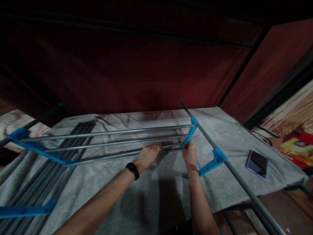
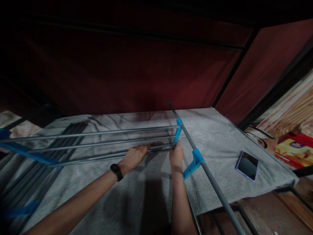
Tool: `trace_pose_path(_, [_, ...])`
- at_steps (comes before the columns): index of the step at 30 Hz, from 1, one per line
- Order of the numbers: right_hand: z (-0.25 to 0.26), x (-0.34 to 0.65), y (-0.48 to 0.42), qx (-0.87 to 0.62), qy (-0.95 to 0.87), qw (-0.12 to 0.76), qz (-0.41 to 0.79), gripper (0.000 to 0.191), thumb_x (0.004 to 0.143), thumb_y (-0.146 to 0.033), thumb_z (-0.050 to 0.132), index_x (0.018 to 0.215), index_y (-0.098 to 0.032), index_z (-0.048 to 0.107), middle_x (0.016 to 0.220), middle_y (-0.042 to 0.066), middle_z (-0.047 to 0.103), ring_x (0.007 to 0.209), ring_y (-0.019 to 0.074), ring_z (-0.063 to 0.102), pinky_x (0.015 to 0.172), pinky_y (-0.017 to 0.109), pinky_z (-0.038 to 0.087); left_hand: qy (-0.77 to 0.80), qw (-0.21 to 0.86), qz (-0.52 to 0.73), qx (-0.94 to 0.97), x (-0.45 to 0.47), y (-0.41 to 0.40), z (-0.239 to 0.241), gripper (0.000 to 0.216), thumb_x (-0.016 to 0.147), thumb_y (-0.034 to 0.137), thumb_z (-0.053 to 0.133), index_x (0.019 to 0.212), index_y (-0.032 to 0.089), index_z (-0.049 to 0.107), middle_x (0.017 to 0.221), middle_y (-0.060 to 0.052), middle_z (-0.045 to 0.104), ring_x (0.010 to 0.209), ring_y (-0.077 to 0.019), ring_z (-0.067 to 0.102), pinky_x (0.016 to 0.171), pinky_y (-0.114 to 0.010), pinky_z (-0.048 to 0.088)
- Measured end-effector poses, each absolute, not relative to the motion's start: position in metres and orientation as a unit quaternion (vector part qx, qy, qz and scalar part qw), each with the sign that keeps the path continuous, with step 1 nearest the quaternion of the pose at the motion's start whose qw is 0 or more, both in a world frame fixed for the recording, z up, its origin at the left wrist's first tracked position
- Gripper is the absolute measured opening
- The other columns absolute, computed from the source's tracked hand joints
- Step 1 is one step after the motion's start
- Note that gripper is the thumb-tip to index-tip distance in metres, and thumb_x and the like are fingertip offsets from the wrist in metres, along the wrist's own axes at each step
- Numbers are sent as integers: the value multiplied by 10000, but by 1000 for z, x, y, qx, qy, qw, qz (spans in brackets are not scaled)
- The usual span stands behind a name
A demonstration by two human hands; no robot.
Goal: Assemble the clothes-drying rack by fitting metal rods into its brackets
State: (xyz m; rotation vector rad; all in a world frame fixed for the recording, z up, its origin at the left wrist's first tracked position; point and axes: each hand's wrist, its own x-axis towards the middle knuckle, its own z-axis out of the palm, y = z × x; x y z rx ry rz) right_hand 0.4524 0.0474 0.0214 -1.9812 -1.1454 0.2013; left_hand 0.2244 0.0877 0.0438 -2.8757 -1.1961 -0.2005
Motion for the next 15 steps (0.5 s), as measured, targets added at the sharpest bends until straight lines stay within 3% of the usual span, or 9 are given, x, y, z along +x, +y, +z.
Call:
trace_pose_path(4, [22,451,45,-794,-449,403,76,285,849,-216,424,1032,-151,632,837,115,669,771,240,599,700,325,405,-399,-6,-68,-915,228,80,51,302,1029,209,439,1284,137,583,1065,-144,708,973,-236,699,805,-340,512])
trace_pose_path(8, [12,463,44,-763,-463,438,109,341,815,-419,489,1014,-189,642,818,95,663,777,264,601,686,346,420,-383,10,-65,-921,227,77,61,261,1010,161,433,1198,154,615,1067,-123,705,986,-217,676,815,-331,490])
trace_pose_path(11, [1,474,50,-749,-474,443,132,390,773,-504,516,992,-208,645,782,81,652,771,275,595,684,368,424,-416,49,-68,-905,199,75,62,299,980,110,437,1210,162,621,1071,-110,696,1006,-212,647,909,-355,461])
trace_pose_path(15, [-7,481,55,-732,-453,476,181,434,705,-526,589,996,-208,634,810,74,665,780,272,613,699,385,461,-552,93,-93,-823,121,52,55,272,973,123,422,1046,159,681,1013,-120,675,1040,-260,598,995,-434,425])
